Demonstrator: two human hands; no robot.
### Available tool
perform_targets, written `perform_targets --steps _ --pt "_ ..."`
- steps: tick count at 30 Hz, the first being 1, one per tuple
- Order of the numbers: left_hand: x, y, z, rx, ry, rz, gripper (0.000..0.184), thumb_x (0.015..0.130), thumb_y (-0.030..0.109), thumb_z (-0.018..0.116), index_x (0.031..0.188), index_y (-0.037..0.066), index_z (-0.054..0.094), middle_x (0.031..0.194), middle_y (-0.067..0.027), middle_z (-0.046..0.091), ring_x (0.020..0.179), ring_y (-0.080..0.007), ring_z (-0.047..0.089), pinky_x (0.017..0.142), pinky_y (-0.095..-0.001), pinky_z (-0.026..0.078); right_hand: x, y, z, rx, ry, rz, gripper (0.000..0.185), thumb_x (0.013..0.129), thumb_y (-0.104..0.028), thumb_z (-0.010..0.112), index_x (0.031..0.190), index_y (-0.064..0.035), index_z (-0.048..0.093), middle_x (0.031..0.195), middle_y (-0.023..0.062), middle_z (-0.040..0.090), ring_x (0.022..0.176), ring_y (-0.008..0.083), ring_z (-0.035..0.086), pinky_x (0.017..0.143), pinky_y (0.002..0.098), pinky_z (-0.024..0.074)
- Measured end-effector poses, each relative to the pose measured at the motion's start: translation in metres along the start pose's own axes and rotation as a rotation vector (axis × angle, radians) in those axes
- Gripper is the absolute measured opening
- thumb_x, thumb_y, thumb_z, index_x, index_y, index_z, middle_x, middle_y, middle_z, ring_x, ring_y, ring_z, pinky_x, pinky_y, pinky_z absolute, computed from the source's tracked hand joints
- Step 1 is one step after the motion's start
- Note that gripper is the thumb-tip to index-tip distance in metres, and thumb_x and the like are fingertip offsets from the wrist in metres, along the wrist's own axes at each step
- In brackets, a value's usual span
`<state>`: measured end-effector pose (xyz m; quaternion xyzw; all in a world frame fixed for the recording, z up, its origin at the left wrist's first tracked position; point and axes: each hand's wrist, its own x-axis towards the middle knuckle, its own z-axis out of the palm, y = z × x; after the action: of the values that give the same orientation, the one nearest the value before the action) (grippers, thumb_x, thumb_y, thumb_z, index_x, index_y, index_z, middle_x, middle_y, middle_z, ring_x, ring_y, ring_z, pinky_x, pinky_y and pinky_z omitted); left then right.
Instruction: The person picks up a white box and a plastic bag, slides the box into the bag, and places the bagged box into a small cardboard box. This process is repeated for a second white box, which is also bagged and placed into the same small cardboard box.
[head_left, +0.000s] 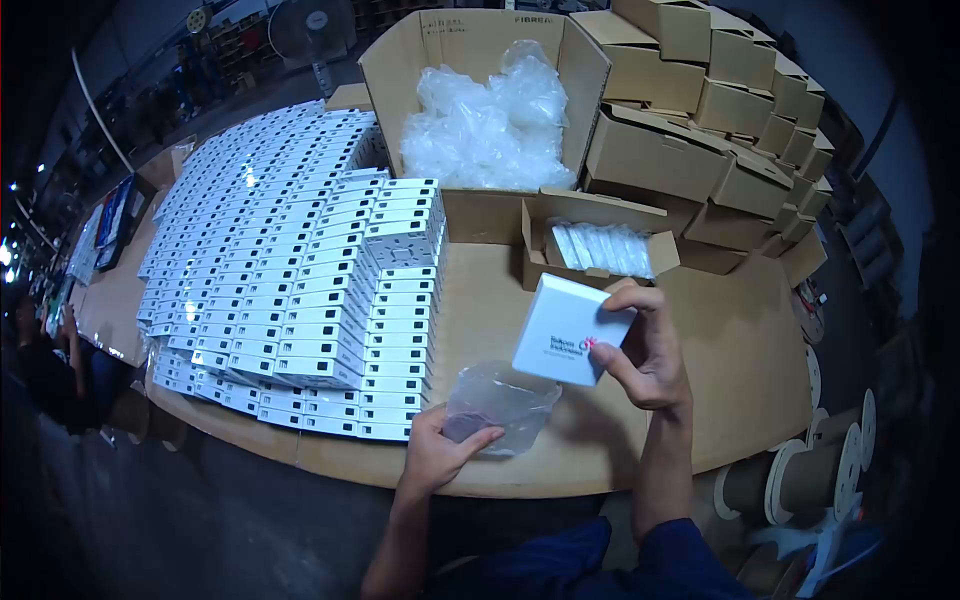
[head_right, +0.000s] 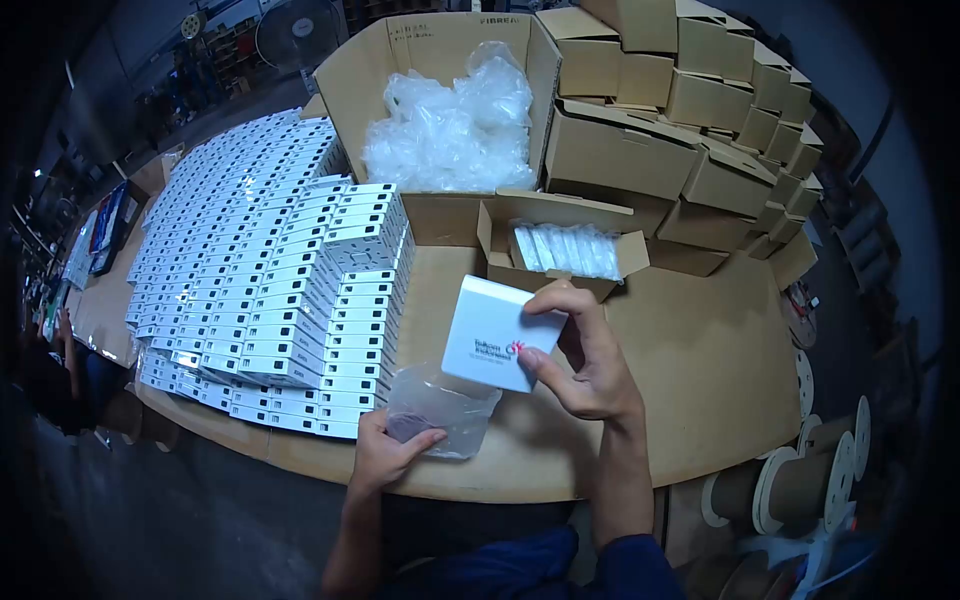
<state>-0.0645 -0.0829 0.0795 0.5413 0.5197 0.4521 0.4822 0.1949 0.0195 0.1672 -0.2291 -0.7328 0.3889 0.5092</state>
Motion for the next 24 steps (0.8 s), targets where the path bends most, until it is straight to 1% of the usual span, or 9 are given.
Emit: perform_targets --steps 4,7,8,11,12,15,16,20,24 --pt "0.003 0.0 0.004 -0.057 -0.015 0.024 0.029 0.082 0.012 0.087 0.104 -0.003 0.077 0.095 -0.0108 0.079 0.087 -0.0136 0.074 0.08 -0.0295 0.058 -0.005 -0.001 -0.003 0.042 -0.075 0.091 0.041 0.088 0.006 0.072 0.122 -0.0045 0.054 0.111 0.0098 0.055 0.1 0.0192 0.059 0.088 0.0327 0.052" --pt "0.005 0.006 0.008 -0.054 -0.03 0.013 0.029 0.083 0.012 0.087 0.105 -0.004 0.076 0.096 -0.0111 0.079 0.088 -0.014 0.074 0.081 -0.0298 0.058 0.004 0.003 -0.003 -0.028 -0.181 0.012 0.041 0.087 0.007 0.073 0.122 -0.0063 0.055 0.103 0.0082 0.057 0.094 0.0199 0.06 0.084 0.0345 0.0521" --pt "0.005 0.006 0.009 -0.035 -0.031 0.01 0.029 0.083 0.012 0.087 0.105 -0.004 0.076 0.096 -0.0111 0.079 0.088 -0.0141 0.074 0.081 -0.0298 0.058 0.009 0.005 0.0 -0.051 -0.168 -0.057 0.033 0.085 0.006 0.073 0.113 -0.0071 0.064 0.092 0.0076 0.058 0.089 0.0214 0.06 0.078 0.0354 0.0505" --pt "0.003 0.006 0.011 -0.014 -0.031 -0.017 0.03 0.084 0.013 0.087 0.106 -0.004 0.076 0.095 -0.0107 0.079 0.087 -0.0143 0.074 0.081 -0.03 0.058 0.018 -0.003 -0.001 -0.225 -0.292 -0.06 0.022 0.082 0.005 0.072 0.101 -0.0061 0.072 0.089 0.0097 0.062 0.088 0.0226 0.059 0.074 0.0341 0.048" --pt "0.003 0.006 0.011 -0.011 -0.033 -0.027 0.03 0.084 0.013 0.087 0.106 -0.004 0.076 0.095 -0.0105 0.079 0.087 -0.0143 0.074 0.081 -0.0301 0.058 0.019 -0.006 0.003 -0.225 -0.287 -0.004 0.017 0.082 0.001 0.07 0.098 -0.0035 0.075 0.095 0.0121 0.065 0.088 0.0243 0.06 0.075 0.0349 0.0478" --pt "0.003 0.009 0.01 -0.008 -0.045 -0.022 0.036 0.083 0.014 0.087 0.111 -0.005 0.074 0.1 -0.0117 0.078 0.091 -0.015 0.073 0.084 -0.0315 0.058 0.022 -0.007 0.017 -0.131 -0.291 0.0 0.02 0.086 -0.005 0.067 0.105 -0.0023 0.075 0.1 0.0139 0.067 0.089 0.026 0.061 0.079 0.0365 0.0487" --pt "0.003 0.007 0.011 -0.028 -0.03 -0.012 0.039 0.083 0.014 0.087 0.114 -0.005 0.073 0.103 -0.012 0.078 0.094 -0.0153 0.073 0.086 -0.032 0.057 0.019 -0.001 0.023 -0.073 -0.269 0.012 0.026 0.092 -0.013 0.062 0.111 -0.0022 0.076 0.1 0.0148 0.067 0.092 0.0273 0.062 0.083 0.0378 0.0496" --pt "0.006 -0.003 0.011 -0.107 -0.001 0.039 0.051 0.082 0.011 0.088 0.125 -0.004 0.065 0.114 -0.0127 0.074 0.105 -0.0168 0.07 0.094 -0.0335 0.055 0.012 0.004 0.031 0.001 -0.271 0.115 0.034 0.096 -0.021 0.057 0.117 -0.0017 0.075 0.103 0.0159 0.067 0.096 0.0269 0.064 0.086 0.0371 0.0503" --pt "0.008 -0.003 0.01 -0.23 -0.006 0.031 0.058 0.08 0.008 0.089 0.129 -0.003 0.061 0.117 -0.0111 0.071 0.109 -0.0181 0.068 0.098 -0.0338 0.053 0.001 0.018 0.032 -0.039 -0.204 0.161 0.033 0.099 -0.022 0.057 0.115 -0.0012 0.075 0.097 0.014 0.065 0.09 0.0247 0.063 0.081 0.0359 0.0497"
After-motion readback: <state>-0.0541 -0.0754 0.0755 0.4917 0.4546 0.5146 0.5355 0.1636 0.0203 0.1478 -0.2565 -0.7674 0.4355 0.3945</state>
